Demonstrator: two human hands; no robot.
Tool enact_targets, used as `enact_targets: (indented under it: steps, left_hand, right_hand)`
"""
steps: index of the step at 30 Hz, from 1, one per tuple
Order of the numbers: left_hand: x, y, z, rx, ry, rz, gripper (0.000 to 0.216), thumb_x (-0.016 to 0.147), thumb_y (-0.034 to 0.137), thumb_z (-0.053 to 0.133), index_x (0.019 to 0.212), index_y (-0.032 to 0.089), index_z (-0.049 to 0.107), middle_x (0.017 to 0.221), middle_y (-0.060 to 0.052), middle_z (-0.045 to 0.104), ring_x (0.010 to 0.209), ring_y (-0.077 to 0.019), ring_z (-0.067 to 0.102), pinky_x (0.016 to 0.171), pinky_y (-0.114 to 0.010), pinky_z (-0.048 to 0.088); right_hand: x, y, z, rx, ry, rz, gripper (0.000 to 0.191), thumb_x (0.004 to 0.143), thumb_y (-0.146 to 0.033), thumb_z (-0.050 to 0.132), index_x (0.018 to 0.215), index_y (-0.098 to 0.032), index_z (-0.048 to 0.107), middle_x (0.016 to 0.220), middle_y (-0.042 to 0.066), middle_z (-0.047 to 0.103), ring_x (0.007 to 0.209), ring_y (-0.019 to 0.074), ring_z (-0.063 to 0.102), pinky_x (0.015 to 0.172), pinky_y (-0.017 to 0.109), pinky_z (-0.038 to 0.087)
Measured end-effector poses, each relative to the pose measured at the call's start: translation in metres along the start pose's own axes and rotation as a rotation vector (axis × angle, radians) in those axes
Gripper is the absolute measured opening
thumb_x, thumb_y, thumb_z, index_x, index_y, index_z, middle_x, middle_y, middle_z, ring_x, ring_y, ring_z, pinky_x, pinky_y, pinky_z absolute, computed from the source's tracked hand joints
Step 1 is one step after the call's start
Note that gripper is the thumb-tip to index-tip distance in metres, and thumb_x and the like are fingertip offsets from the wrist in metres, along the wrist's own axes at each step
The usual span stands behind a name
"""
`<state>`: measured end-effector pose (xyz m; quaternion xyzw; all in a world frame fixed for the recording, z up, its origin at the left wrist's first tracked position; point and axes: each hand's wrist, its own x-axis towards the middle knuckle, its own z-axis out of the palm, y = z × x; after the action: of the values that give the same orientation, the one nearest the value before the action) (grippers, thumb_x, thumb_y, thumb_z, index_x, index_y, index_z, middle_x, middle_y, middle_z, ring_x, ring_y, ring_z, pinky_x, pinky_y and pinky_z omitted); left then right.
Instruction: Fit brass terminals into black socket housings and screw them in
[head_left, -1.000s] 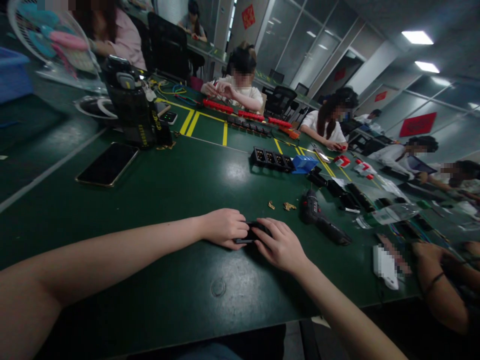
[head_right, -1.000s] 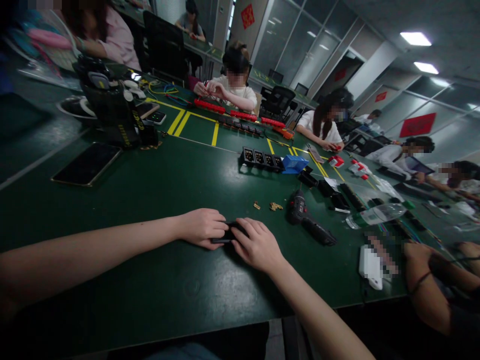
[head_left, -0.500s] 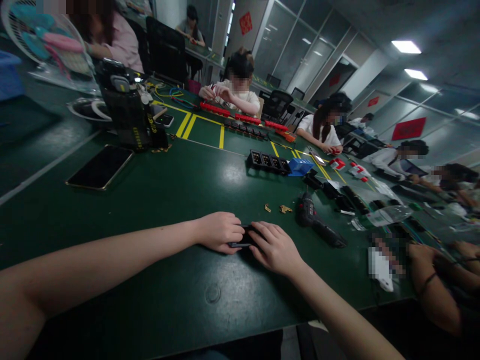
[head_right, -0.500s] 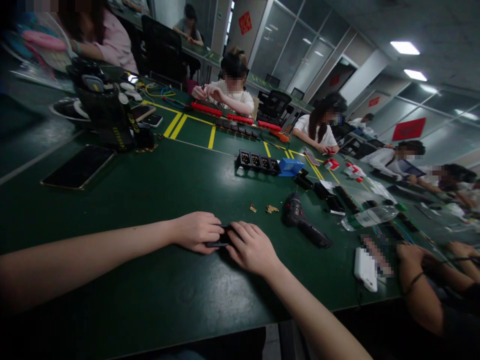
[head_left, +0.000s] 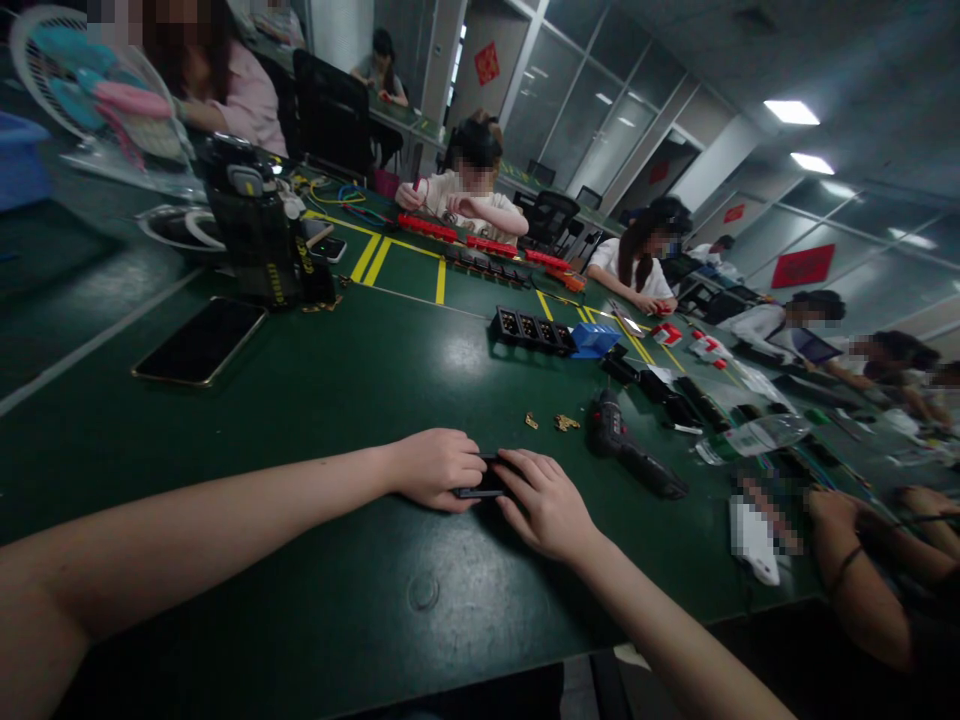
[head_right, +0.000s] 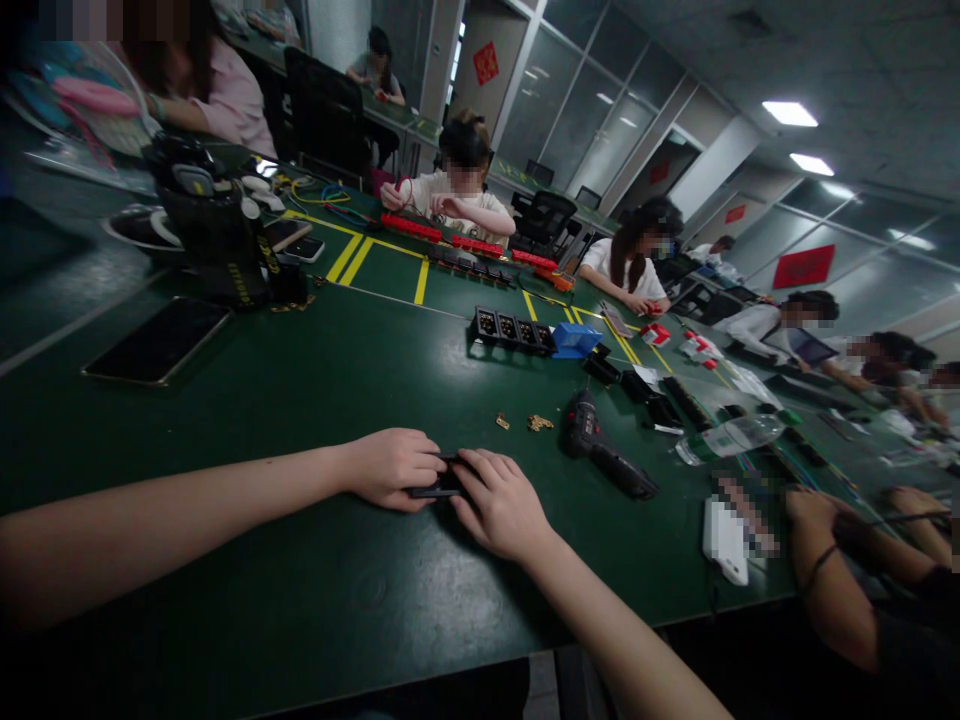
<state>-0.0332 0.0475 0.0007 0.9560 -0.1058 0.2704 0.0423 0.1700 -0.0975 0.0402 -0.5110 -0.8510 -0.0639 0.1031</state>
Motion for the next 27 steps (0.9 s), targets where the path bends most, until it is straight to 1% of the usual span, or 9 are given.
enact_targets:
  steps: [4,8,14,20,24,27]
  left_hand:
    - [-0.001,0.0,0.001,0.0,-0.023,-0.002,0.02,0.09,0.035,0.063,0.078,0.019,0.062,0.09,-0.006,0.072,0.082,-0.0202,0.064,0.07,-0.035,0.047]
    - [-0.002,-0.001,0.002,0.002,-0.017,0.004,0.02,0.09,0.036,0.063,0.079,0.019,0.063,0.093,-0.006,0.073,0.082,-0.0202,0.065,0.071,-0.035,0.048]
    - [-0.002,-0.001,0.003,-0.008,0.016,0.009,0.022,0.09,0.035,0.064,0.075,0.019,0.061,0.086,-0.005,0.071,0.08,-0.0198,0.065,0.069,-0.034,0.048]
    - [-0.002,-0.001,0.003,-0.01,0.052,0.013,0.021,0.089,0.034,0.065,0.076,0.019,0.061,0.084,-0.005,0.071,0.079,-0.0189,0.065,0.067,-0.033,0.048]
    - [-0.001,-0.001,0.003,-0.007,0.046,0.011,0.021,0.089,0.035,0.065,0.075,0.019,0.061,0.084,-0.005,0.071,0.078,-0.0192,0.065,0.067,-0.033,0.047]
    - [-0.001,-0.001,0.002,-0.006,0.018,0.005,0.02,0.089,0.035,0.065,0.077,0.019,0.062,0.086,-0.005,0.072,0.08,-0.0199,0.065,0.068,-0.034,0.048]
  right_hand:
    - [-0.003,0.0,0.004,-0.001,0.04,-0.006,0.036,0.097,-0.03,0.055,0.127,-0.013,0.063,0.132,0.018,0.063,0.12,0.0303,0.059,0.1,0.048,0.052]
    - [-0.003,0.002,0.007,0.0,0.06,-0.02,0.034,0.097,-0.028,0.055,0.126,-0.012,0.063,0.131,0.018,0.064,0.119,0.0299,0.06,0.099,0.048,0.052]
    - [0.0,0.002,0.006,0.012,0.031,-0.002,0.034,0.098,-0.03,0.053,0.127,-0.014,0.063,0.131,0.017,0.063,0.119,0.0297,0.058,0.099,0.049,0.05]
    - [0.003,0.001,0.003,0.008,0.022,-0.008,0.033,0.097,-0.031,0.054,0.125,-0.016,0.065,0.129,0.017,0.063,0.118,0.0301,0.059,0.098,0.049,0.051]
    - [0.006,-0.001,0.002,0.037,0.031,0.006,0.031,0.097,-0.031,0.054,0.121,-0.016,0.066,0.125,0.017,0.064,0.115,0.0298,0.059,0.098,0.049,0.051]
    - [0.007,-0.001,0.002,0.047,0.026,0.015,0.03,0.096,-0.031,0.055,0.12,-0.015,0.066,0.125,0.017,0.064,0.115,0.0297,0.059,0.098,0.049,0.052]
